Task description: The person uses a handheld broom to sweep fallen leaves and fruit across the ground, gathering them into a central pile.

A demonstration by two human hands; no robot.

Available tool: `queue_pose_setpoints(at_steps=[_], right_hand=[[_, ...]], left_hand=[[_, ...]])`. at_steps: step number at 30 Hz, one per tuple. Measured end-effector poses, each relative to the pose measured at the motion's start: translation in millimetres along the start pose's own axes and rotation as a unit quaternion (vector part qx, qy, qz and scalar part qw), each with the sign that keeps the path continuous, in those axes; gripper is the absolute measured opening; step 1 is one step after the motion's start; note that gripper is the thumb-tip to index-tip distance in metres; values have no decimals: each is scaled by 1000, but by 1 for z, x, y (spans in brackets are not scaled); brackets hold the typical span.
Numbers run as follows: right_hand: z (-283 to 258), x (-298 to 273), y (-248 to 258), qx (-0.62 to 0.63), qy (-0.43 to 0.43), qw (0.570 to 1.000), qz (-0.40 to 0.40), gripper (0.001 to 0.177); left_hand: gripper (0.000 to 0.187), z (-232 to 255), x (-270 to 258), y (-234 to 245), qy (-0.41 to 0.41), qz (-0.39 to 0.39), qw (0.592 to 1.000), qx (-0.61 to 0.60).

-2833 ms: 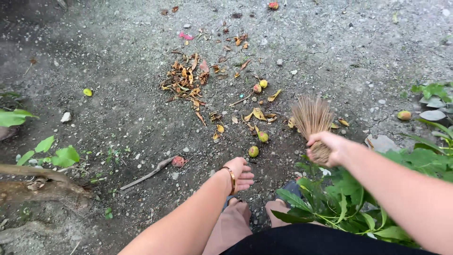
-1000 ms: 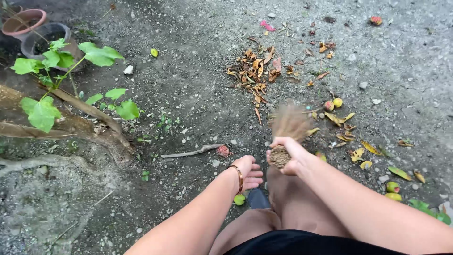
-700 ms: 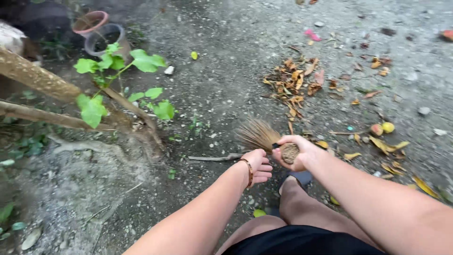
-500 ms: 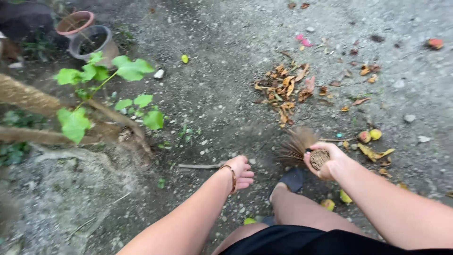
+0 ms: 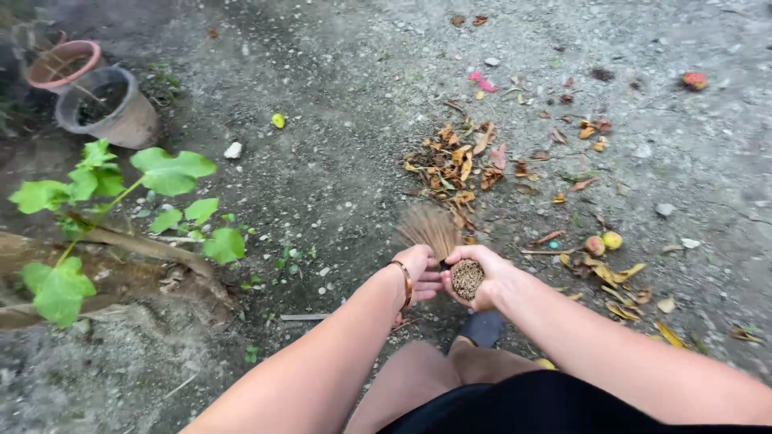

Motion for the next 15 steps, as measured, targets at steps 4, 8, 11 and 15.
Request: queue_pose_setpoints(at_steps=[4,8,11,15], right_hand=[[-29,-2,-17,8,1,999,44,21],[-81,14,32,47,1,998,47,26],[-108,12,56,84,73,991,76,20],[-93,-8,17,63,102,991,64,14]], left_hand=[[57,16,-16,22,-27,7,1000,-9],[55,8,-29,38,7,28,999,-42],[56,5,-13,44,17,21,998,-57],[59,23,10,33,26,-19,999,-41]])
Point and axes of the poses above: each hand's wrist, its own x-axis towards the middle knuckle, its own y-axis out of the back of the hand, z = x × y, the point moved 2 cm from there along x, towards the middle knuckle, and after that the axes turned 7 degrees about x, right-handed, at the moved point
